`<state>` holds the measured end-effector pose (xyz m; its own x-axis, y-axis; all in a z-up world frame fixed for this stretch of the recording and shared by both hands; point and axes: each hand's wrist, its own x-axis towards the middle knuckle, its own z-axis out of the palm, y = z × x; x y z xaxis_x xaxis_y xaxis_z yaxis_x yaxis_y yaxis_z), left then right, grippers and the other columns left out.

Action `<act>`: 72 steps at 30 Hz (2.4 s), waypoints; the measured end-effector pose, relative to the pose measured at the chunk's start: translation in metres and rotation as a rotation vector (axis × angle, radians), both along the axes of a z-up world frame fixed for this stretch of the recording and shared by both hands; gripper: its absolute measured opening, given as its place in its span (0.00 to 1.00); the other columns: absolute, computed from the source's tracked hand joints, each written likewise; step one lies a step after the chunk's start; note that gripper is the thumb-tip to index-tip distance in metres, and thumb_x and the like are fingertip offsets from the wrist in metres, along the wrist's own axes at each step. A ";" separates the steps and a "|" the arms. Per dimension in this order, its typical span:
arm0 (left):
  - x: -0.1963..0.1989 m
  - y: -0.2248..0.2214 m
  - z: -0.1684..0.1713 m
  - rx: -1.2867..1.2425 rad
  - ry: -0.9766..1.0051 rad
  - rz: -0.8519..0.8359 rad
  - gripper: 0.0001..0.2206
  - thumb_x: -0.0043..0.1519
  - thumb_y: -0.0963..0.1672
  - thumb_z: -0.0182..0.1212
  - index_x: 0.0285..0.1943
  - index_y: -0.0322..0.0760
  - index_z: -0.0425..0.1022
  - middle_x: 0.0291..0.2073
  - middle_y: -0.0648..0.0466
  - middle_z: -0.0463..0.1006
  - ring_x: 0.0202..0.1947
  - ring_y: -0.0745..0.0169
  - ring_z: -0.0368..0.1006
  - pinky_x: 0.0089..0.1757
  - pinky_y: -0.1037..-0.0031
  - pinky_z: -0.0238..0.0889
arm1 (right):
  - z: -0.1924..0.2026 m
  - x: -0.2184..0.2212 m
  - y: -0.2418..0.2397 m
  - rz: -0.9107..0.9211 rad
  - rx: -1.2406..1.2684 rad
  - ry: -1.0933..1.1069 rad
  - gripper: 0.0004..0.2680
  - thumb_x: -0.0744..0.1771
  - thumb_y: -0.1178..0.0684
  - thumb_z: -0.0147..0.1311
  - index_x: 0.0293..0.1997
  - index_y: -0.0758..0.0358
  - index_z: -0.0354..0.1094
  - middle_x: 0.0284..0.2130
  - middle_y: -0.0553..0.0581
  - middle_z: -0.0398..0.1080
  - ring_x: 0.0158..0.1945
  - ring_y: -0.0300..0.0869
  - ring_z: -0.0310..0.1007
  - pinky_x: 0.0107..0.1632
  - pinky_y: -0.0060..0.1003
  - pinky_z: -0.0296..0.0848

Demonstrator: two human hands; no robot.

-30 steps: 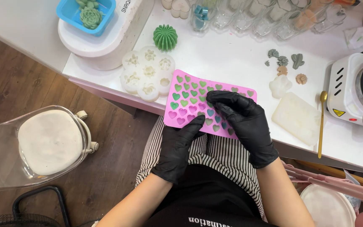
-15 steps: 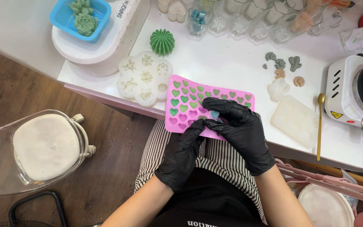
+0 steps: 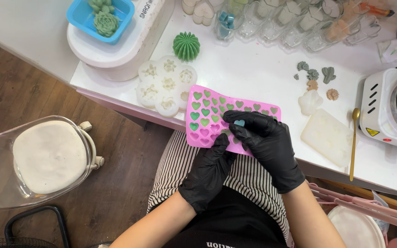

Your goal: Demolding various wax shapes such as succulents and small hearts from silicone molds at a workbench.

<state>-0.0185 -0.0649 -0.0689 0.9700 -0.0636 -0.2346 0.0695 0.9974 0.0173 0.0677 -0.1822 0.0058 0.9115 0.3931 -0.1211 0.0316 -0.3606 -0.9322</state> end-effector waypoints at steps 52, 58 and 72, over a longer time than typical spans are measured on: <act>0.002 -0.038 -0.007 0.339 0.064 0.077 0.14 0.70 0.42 0.56 0.63 0.31 0.72 0.52 0.54 0.78 0.51 0.66 0.73 0.53 0.73 0.66 | -0.005 -0.010 -0.022 -0.036 -0.044 -0.221 0.17 0.61 0.60 0.67 0.56 0.63 0.74 0.54 0.53 0.77 0.57 0.39 0.76 0.58 0.35 0.76; 0.002 -0.040 -0.013 0.420 0.074 0.062 0.16 0.69 0.44 0.57 0.63 0.31 0.71 0.52 0.54 0.78 0.52 0.66 0.73 0.53 0.73 0.65 | -0.011 -0.015 -0.024 -0.047 0.102 -0.201 0.15 0.65 0.60 0.61 0.59 0.64 0.71 0.55 0.55 0.75 0.58 0.39 0.75 0.57 0.34 0.75; -0.002 -0.031 -0.031 0.643 0.166 0.066 0.16 0.67 0.44 0.58 0.62 0.33 0.73 0.46 0.57 0.79 0.44 0.68 0.73 0.46 0.74 0.69 | -0.011 0.019 -0.026 0.074 0.248 -0.179 0.07 0.74 0.56 0.45 0.55 0.66 0.68 0.47 0.57 0.77 0.52 0.39 0.78 0.55 0.33 0.78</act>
